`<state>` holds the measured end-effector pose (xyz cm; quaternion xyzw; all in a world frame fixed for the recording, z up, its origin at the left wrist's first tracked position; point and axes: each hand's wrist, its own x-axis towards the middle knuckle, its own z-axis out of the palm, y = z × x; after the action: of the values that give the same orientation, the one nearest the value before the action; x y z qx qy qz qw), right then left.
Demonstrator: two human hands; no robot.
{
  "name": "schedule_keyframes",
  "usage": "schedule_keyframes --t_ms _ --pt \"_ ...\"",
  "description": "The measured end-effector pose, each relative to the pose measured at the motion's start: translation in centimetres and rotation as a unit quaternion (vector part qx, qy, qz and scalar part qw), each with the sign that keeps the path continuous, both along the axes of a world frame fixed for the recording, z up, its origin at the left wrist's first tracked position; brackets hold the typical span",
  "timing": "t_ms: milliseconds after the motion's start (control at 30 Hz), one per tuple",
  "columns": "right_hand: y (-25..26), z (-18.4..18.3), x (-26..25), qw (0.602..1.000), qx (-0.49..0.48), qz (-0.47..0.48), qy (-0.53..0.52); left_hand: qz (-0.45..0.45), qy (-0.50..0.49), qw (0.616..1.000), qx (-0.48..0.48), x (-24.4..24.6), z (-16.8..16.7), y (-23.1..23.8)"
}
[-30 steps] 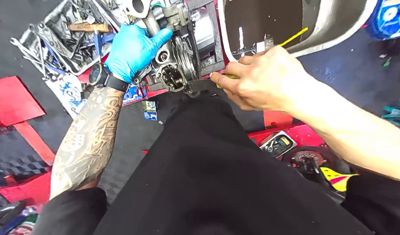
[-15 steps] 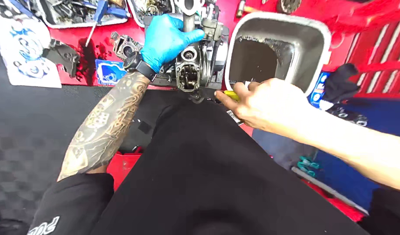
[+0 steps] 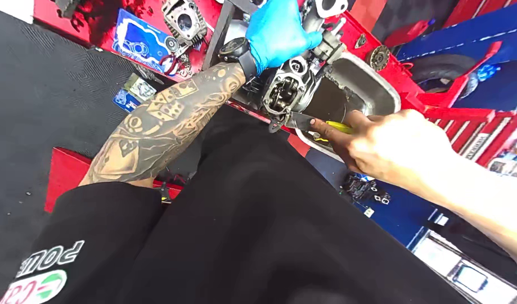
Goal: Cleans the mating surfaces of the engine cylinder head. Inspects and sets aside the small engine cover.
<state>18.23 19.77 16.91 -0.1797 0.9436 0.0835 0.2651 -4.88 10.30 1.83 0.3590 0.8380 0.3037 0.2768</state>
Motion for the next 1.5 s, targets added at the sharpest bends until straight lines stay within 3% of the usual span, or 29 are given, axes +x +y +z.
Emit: schedule_keyframes --t_ms 400,600,1367,1500 --pt "0.2 -1.5 1.6 0.995 -0.044 -0.089 0.023 0.024 -0.017 0.999 0.023 0.3 0.0 0.0" --pt "-0.2 -0.9 0.8 0.999 0.016 -0.034 0.012 0.009 -0.005 1.000 0.019 0.2 0.1 0.0" --pt "1.3 -0.3 -1.7 0.998 0.017 0.054 -0.011 0.014 0.011 1.000 0.012 0.4 -0.1 0.2" --pt "1.2 -0.4 -1.6 0.999 0.002 0.032 0.000 0.019 0.006 1.000 0.013 0.2 0.1 0.1"
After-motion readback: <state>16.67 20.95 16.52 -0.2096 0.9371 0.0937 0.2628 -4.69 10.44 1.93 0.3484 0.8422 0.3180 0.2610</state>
